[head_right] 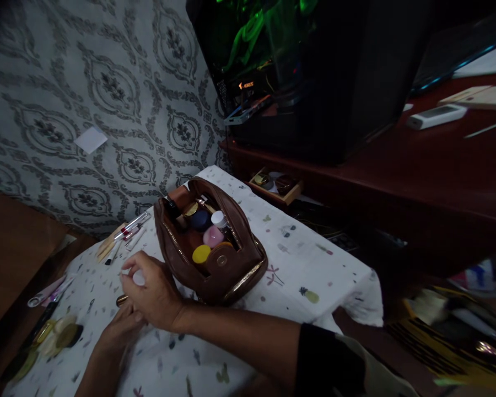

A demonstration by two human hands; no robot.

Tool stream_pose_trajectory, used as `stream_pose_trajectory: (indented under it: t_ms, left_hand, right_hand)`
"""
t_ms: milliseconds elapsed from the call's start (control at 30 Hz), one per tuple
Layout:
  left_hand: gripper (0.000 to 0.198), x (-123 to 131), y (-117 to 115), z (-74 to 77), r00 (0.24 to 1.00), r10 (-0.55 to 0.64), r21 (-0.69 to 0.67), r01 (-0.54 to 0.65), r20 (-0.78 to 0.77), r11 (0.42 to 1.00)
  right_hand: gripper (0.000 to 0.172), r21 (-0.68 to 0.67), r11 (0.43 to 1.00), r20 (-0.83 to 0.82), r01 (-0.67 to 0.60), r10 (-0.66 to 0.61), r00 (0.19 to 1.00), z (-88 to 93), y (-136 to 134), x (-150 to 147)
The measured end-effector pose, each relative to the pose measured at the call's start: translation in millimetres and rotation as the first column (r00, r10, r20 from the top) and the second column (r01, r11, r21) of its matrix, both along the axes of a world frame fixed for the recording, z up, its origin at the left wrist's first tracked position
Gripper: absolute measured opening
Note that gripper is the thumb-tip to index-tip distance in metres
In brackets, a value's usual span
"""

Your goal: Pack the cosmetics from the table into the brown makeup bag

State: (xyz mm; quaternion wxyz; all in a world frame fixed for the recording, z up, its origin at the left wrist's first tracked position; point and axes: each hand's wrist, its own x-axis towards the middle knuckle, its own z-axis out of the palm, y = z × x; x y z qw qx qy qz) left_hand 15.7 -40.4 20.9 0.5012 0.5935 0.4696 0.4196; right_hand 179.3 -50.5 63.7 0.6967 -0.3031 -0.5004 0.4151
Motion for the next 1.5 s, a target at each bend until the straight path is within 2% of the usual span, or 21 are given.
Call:
stream_pose_trajectory:
  t_ms: [100, 200, 267, 333, 433, 533, 600, 700, 800, 867, 933, 1000, 1033, 1133, 1267, 1400, 1500]
  left_hand:
    - [0.049, -2, 2, 7.1, 0.991, -0.133, -0.161, 0.134, 0.018, 0.978]
    - [0.050, -7, 7, 9.0, 0.966, -0.239, -0.232, 0.255, 0.098, 0.939]
    - [0.052, -10, 9, 7.8, 0.954, -0.261, -0.245, 0.291, 0.148, 0.925]
    - [0.054, -11, 9, 7.1, 0.959, -0.239, -0.249, 0.272, 0.152, 0.930]
    - [0.053, -3, 6, 11.8, 0.982, -0.142, -0.185, 0.162, 0.121, 0.969]
    - [0.052, 11, 0, 25.8, 0.995, -0.061, -0.030, 0.063, 0.073, 0.998]
    - [0.051, 20, -5, 38.0, 0.999, -0.018, 0.104, 0.022, -0.039, 0.994]
    - [0.051, 29, -14, 52.5, 0.972, 0.111, 0.270, -0.052, -0.206, 0.962]
    - [0.051, 27, -20, 55.0, 0.961, 0.165, 0.310, -0.091, -0.223, 0.946]
    - [0.049, 21, -20, 50.6, 0.975, 0.109, 0.254, -0.057, -0.194, 0.965]
    - [0.047, 12, -19, 45.3, 0.982, -0.012, 0.153, 0.041, -0.188, 0.987]
    - [0.046, 6, -18, 42.5, 0.969, -0.114, 0.078, 0.134, -0.220, 0.988]
    - [0.045, 5, -18, 42.7, 0.961, -0.124, 0.073, 0.146, -0.247, 0.987]
    - [0.044, 9, -23, 49.8, 0.945, -0.010, 0.176, 0.072, -0.326, 0.982]
    - [0.039, 26, -32, 67.6, 0.877, 0.154, 0.361, 0.023, -0.455, 0.932]
    - [0.040, 37, -33, 82.8, 0.797, 0.355, 0.579, -0.009, -0.488, 0.815]
    - [0.038, 39, -30, 88.3, 0.744, 0.434, 0.678, 0.035, -0.508, 0.734]
  right_hand:
    - [0.009, -0.004, 1.000, -0.047, 0.008, -0.009, 0.999, 5.9, 1, 2]
    - [0.009, -0.005, 1.000, -0.069, -0.001, 0.001, 0.998, 10.8, -2, 4]
    - [0.010, 0.002, 1.000, -0.063, -0.006, 0.006, 0.998, 13.9, -4, 5]
    - [0.009, 0.032, 0.999, -0.052, 0.008, -0.006, 0.999, 17.2, -7, 7]
    - [0.009, 0.091, 0.995, -0.059, 0.040, -0.035, 0.998, 21.8, -8, 11]
    - [0.009, 0.120, 0.990, -0.088, 0.070, -0.060, 0.994, 25.1, -8, 13]
    - [0.009, 0.129, 0.989, -0.102, 0.078, -0.065, 0.993, 26.5, -7, 14]
    - [0.009, 0.121, 0.991, -0.122, 0.064, -0.049, 0.991, 28.0, -8, 14]
    - [0.013, 0.104, 0.995, -0.116, 0.013, -0.001, 0.993, 29.1, -10, 15]
    - [0.013, 0.098, 0.995, -0.100, -0.026, 0.036, 0.994, 29.2, -11, 15]
    - [0.010, 0.093, 0.994, -0.088, -0.058, 0.066, 0.994, 28.9, -12, 15]
    - [0.007, 0.089, 0.993, -0.074, -0.079, 0.086, 0.994, 28.5, -13, 14]
    - [0.006, 0.090, 0.992, -0.067, -0.083, 0.090, 0.994, 28.5, -14, 13]
    - [0.003, 0.114, 0.991, -0.045, -0.072, 0.078, 0.996, 30.6, -17, 13]
    - [0.007, 0.158, 0.986, -0.008, -0.060, 0.062, 0.998, 39.4, -22, 17]
    - [0.007, 0.174, 0.984, -0.019, -0.045, 0.049, 0.999, 49.9, -26, 23]
    - [0.007, 0.192, 0.981, -0.047, -0.025, 0.035, 0.998, 57.2, -28, 28]
